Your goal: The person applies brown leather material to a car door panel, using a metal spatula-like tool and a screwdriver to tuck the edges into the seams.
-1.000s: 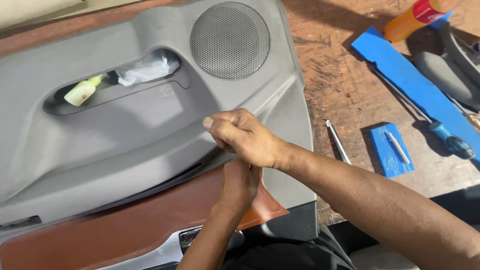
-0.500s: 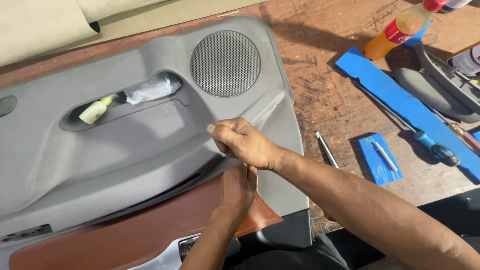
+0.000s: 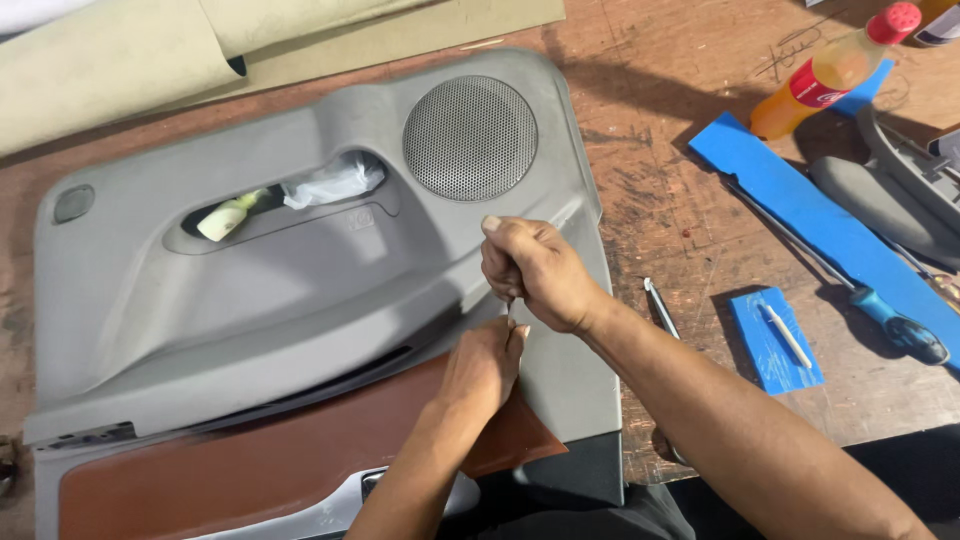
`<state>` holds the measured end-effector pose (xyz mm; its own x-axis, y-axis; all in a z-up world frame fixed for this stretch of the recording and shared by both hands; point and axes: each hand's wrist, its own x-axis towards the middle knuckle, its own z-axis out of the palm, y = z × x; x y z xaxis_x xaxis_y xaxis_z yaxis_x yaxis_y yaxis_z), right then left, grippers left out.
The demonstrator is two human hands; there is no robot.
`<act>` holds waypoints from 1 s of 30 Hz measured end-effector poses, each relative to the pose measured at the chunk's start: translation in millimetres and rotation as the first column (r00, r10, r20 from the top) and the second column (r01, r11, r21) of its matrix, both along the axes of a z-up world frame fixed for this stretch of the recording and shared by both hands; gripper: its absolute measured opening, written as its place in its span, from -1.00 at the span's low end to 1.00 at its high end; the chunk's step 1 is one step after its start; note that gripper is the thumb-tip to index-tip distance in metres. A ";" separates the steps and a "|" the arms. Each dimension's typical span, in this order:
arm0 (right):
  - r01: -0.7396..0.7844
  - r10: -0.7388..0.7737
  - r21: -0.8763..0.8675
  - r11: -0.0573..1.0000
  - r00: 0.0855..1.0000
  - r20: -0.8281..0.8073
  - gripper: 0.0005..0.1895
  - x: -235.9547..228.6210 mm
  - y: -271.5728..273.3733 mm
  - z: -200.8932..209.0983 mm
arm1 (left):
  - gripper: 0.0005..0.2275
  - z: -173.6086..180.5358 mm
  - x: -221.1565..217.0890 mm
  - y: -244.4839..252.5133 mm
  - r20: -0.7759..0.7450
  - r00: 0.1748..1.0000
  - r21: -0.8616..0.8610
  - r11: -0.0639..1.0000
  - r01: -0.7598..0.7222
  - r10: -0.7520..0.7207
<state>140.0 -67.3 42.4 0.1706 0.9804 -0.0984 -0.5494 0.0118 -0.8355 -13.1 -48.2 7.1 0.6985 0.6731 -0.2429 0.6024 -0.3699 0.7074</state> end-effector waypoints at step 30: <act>-0.139 0.135 0.004 0.990 0.968 0.211 -0.53 -19.0 5.8 -3.1 | -0.84 -24.8 -17.4 -27.9 0.305 0.948 0.127 0.982 -0.142 0.098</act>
